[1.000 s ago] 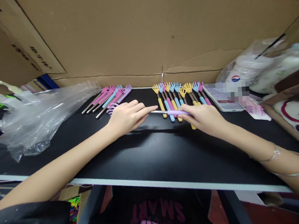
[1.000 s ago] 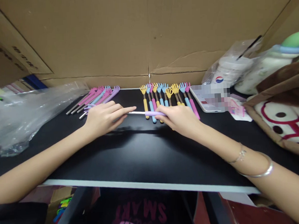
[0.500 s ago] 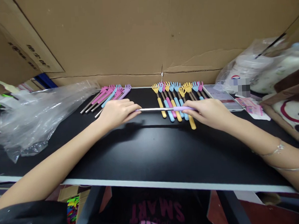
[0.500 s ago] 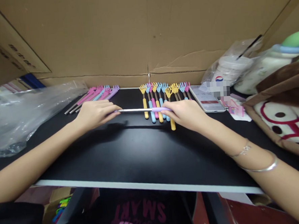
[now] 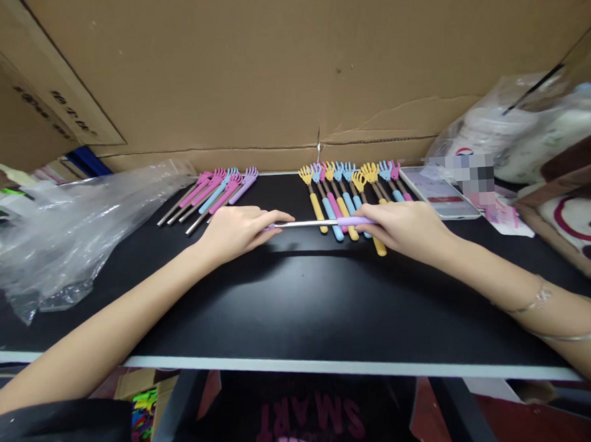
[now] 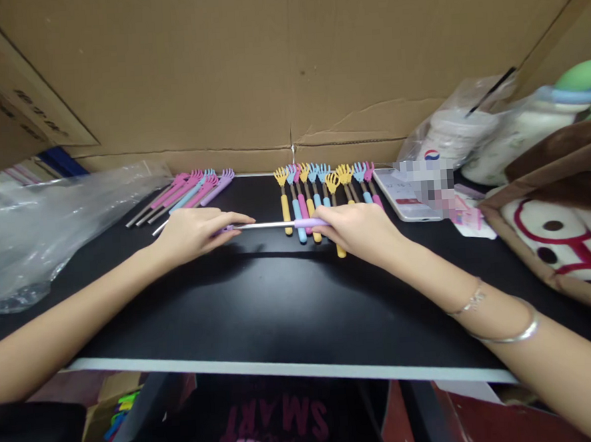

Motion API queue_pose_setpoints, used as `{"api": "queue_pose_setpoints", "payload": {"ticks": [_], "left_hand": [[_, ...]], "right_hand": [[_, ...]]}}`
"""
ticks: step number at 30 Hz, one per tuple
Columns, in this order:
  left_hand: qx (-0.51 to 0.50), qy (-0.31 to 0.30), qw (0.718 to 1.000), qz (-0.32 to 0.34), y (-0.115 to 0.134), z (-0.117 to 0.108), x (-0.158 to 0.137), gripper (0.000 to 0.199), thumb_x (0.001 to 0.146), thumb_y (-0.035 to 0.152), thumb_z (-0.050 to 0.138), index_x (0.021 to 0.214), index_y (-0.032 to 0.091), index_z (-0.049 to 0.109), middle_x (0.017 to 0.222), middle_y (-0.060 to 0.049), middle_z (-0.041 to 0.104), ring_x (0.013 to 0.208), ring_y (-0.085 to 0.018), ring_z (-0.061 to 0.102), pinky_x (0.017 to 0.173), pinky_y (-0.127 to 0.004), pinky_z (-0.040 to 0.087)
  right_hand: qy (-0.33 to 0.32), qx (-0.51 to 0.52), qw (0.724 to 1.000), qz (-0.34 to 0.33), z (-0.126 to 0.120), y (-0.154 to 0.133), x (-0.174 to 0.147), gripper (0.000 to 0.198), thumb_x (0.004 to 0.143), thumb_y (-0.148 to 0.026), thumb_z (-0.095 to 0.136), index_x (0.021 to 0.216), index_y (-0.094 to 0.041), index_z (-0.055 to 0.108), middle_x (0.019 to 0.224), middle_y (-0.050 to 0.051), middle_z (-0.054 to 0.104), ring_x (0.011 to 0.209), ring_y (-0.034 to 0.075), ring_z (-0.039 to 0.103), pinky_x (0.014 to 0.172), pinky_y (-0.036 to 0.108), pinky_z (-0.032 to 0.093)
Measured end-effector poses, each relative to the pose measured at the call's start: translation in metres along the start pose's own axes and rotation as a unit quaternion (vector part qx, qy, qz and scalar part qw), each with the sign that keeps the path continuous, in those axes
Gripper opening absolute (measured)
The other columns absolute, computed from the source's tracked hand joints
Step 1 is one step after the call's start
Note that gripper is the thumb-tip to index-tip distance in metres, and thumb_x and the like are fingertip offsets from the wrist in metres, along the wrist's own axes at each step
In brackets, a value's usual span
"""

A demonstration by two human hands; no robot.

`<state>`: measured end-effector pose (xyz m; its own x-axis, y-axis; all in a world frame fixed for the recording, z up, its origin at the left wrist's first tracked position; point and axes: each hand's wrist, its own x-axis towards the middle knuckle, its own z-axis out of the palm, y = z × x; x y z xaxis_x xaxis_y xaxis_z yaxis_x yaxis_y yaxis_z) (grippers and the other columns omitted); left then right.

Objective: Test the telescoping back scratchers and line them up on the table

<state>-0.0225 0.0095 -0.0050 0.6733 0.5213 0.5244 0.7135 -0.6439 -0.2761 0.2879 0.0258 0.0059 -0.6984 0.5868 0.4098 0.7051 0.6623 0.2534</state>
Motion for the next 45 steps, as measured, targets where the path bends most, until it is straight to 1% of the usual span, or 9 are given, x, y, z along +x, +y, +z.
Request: {"api": "queue_pose_setpoints", "payload": {"ticks": [7,11,16,20,25,32,38,42,45], "left_hand": [[0.014,0.038,0.999,0.031,0.002,-0.002,0.000,0.028,0.095,0.033,0.044,0.114,0.030,0.065,0.055,0.004,0.056,0.054,-0.007,0.052,0.046,-0.023,0.025],[0.050,0.070,0.995,0.059,0.002,-0.002,0.001,0.027,0.094,0.031,0.048,0.114,0.031,0.065,0.052,0.005,0.051,0.053,-0.007,0.049,0.046,-0.023,0.025],[0.106,0.099,0.986,0.084,0.005,-0.006,0.001,0.029,0.092,0.031,0.050,0.119,0.037,0.061,0.051,0.005,0.052,0.050,-0.008,0.047,0.047,-0.023,0.025],[0.104,0.068,0.990,0.068,0.008,-0.008,0.002,0.029,0.093,0.033,0.048,0.117,0.040,0.062,0.050,0.004,0.051,0.049,-0.008,0.047,0.046,-0.024,0.025],[0.045,0.057,0.996,0.057,0.013,-0.004,0.002,0.027,0.094,0.036,0.046,0.113,0.033,0.066,0.054,0.004,0.055,0.051,-0.008,0.050,0.048,-0.023,0.028],[-0.101,-0.012,0.995,-0.024,0.020,0.002,0.001,0.029,0.095,0.035,0.044,0.112,0.028,0.067,0.064,0.002,0.063,0.058,-0.009,0.056,0.052,-0.020,0.031],[-0.261,-0.085,0.955,-0.109,0.021,0.006,0.001,0.029,0.092,0.037,0.049,0.112,0.028,0.067,0.084,0.000,0.073,0.071,-0.011,0.064,0.060,-0.018,0.037],[-0.343,-0.164,0.914,-0.145,0.019,0.008,0.002,0.034,0.091,0.039,0.048,0.116,0.023,0.065,0.066,0.002,0.068,0.055,-0.008,0.056,0.057,-0.017,0.037],[-0.376,-0.181,0.897,-0.149,0.019,0.008,0.002,0.037,0.091,0.039,0.047,0.118,0.021,0.064,0.059,0.004,0.063,0.051,-0.007,0.052,0.055,-0.017,0.036]], "right_hand": [[-0.012,0.039,0.999,0.012,0.000,-0.001,-0.001,0.049,0.094,-0.053,0.028,0.091,-0.022,0.065,0.073,0.003,0.069,0.061,0.014,0.061,0.050,0.024,0.029],[-0.069,0.097,0.992,0.032,-0.002,-0.003,0.000,0.046,0.094,-0.051,0.029,0.093,-0.023,0.066,0.072,0.002,0.069,0.057,0.013,0.059,0.050,0.024,0.031],[-0.128,0.171,0.976,0.043,-0.005,-0.012,0.001,0.042,0.095,-0.045,0.029,0.097,-0.025,0.066,0.077,0.001,0.071,0.063,0.014,0.062,0.054,0.023,0.035],[-0.131,0.173,0.975,0.045,-0.005,-0.015,0.002,0.043,0.095,-0.045,0.029,0.091,-0.024,0.066,0.075,0.000,0.071,0.063,0.015,0.062,0.054,0.024,0.035],[-0.115,0.111,0.986,0.044,-0.003,-0.015,0.000,0.045,0.094,-0.050,0.029,0.097,-0.023,0.065,0.076,0.003,0.071,0.063,0.016,0.063,0.051,0.025,0.031],[-0.040,0.041,0.998,0.021,-0.007,-0.018,-0.002,0.039,0.093,-0.050,0.036,0.094,-0.023,0.066,0.079,0.002,0.072,0.066,0.014,0.063,0.051,0.024,0.030],[0.014,-0.002,1.000,0.006,-0.008,-0.021,-0.002,0.041,0.093,-0.050,0.038,0.091,-0.022,0.068,0.081,0.002,0.071,0.071,0.013,0.063,0.051,0.024,0.029],[0.028,-0.016,0.999,-0.014,-0.011,-0.023,-0.001,0.040,0.093,-0.048,0.038,0.090,-0.022,0.069,0.077,0.001,0.071,0.071,0.012,0.061,0.051,0.025,0.029],[0.032,-0.021,0.999,-0.020,-0.013,-0.023,-0.001,0.040,0.094,-0.047,0.038,0.090,-0.022,0.069,0.076,0.001,0.070,0.072,0.012,0.060,0.051,0.025,0.029]]}}
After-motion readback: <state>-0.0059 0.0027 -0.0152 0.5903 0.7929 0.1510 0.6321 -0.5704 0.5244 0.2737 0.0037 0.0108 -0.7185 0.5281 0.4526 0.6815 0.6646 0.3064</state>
